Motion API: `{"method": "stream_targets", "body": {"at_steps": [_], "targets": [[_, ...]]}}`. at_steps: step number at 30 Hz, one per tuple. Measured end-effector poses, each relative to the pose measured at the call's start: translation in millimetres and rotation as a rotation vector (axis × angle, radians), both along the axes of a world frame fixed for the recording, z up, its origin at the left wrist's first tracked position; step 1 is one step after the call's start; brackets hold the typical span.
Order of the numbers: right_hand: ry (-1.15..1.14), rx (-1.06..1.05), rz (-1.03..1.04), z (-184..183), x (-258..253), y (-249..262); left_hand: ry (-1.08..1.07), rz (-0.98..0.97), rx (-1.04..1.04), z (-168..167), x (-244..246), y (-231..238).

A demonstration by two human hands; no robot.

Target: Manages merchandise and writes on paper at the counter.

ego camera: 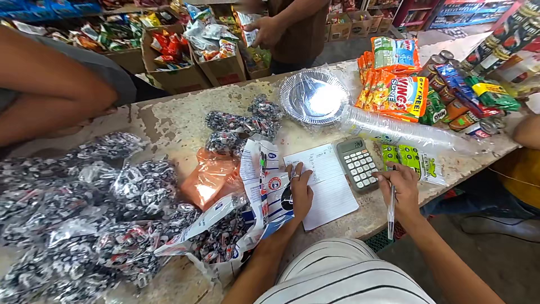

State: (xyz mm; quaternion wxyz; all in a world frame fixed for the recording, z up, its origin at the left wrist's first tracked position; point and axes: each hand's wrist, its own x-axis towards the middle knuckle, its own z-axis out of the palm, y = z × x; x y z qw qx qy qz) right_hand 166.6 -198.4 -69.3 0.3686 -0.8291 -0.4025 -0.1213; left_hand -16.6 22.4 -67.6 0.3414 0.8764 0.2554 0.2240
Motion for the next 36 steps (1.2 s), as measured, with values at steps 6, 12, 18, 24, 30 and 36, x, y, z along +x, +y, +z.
{"method": "stream_targets", "body": {"at_steps": [6, 12, 18, 24, 30, 36], "targets": [[-0.034, -0.127, 0.01, -15, -4, 17, -0.006, -0.005, 0.018, -1, 0, 0], [-0.034, -0.153, 0.07, -21, -7, 39, 0.019, -0.011, 0.002, 0, 0, 0], [-0.055, -0.069, -0.046, -4, 9, 2, 0.017, -0.003, -0.038, 1, 0, 0], [-0.06, -0.165, -0.107, -21, 16, -17, -0.004, -0.001, -0.029, -1, 0, 0], [-0.03, 0.015, 0.002, 5, -7, 13, -0.042, -0.012, 0.01, -1, -1, 1], [-0.041, -0.083, 0.074, -21, -11, 38, -0.035, -0.021, 0.033, -2, -2, 2]]}}
